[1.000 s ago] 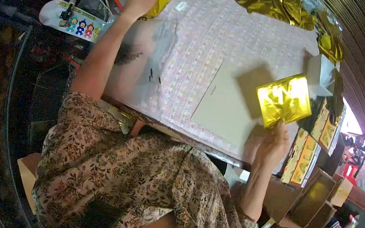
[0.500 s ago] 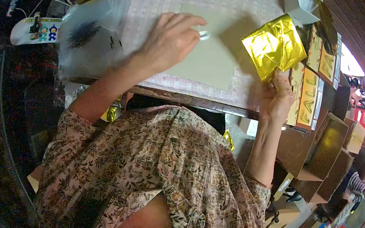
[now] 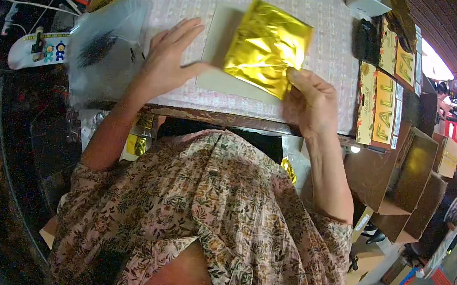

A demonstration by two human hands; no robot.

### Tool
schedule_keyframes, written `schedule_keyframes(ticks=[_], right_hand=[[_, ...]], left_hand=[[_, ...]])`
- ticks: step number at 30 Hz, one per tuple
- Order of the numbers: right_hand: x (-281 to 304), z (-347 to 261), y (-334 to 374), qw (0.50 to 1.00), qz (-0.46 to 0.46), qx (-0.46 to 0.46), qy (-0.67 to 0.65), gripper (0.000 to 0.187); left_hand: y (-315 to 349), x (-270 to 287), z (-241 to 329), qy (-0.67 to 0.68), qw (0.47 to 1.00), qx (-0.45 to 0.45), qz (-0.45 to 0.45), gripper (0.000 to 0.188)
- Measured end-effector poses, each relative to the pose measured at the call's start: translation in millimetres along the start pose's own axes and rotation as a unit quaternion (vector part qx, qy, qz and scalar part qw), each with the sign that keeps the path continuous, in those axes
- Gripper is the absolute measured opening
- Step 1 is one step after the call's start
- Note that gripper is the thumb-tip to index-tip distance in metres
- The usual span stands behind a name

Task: The person folds gold-colored foil pouches by hand, then places them into clear plastic sleeves for final packaging.

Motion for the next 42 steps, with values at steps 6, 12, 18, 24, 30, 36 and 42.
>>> schedule_keyframes(ticks=[6, 12, 18, 24, 30, 36, 42], right_hand=[[-35.1, 3.7, -24.9, 0.999, -0.002, -0.049, 0.012, 0.011], [-29.1, 7.9, -36.4, 0.992, 0.033, -0.091, 0.079, 0.011], [-42.4, -4.9, -30.6, 0.987, 0.05, -0.109, 0.109, 0.009], [-41.9, -7.6, -31.5, 0.982, 0.047, -0.115, 0.145, 0.011], [-35.5, -6.1, -33.8, 0.979, 0.018, -0.107, 0.175, 0.014], [-38.2, -36.4, -10.8, 0.769, 0.005, 0.253, 0.587, 0.028], [-43.9, -11.7, -25.2, 0.572, -0.048, 0.398, 0.716, 0.059]], left_hand=[[-13.2, 19.8, -25.8, 0.1, 0.994, 0.014, 0.052, 0.038], [-55.6, 4.1, 12.4, 0.106, 0.982, -0.129, -0.091, 0.036], [-88.5, -46.5, 41.7, 0.077, 0.963, -0.236, -0.101, 0.043], [-88.7, -70.5, 42.8, 0.057, 0.963, -0.239, -0.109, 0.047], [-82.9, -75.6, 40.1, 0.089, 0.965, -0.226, -0.104, 0.051], [-83.5, -74.4, 38.6, 0.093, 0.964, -0.236, -0.078, 0.047], [-88.6, -68.9, 41.1, 0.135, 0.97, -0.177, -0.096, 0.06]])
Point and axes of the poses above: each hand's wrist, its own y-axis away from the middle knuckle, its own x-axis out of the back of the hand, z = x × y, the point moved 4 cm from there along -y, towards the middle knuckle, and after that the axes turned 1 degree about y, right-handed, at the moved point
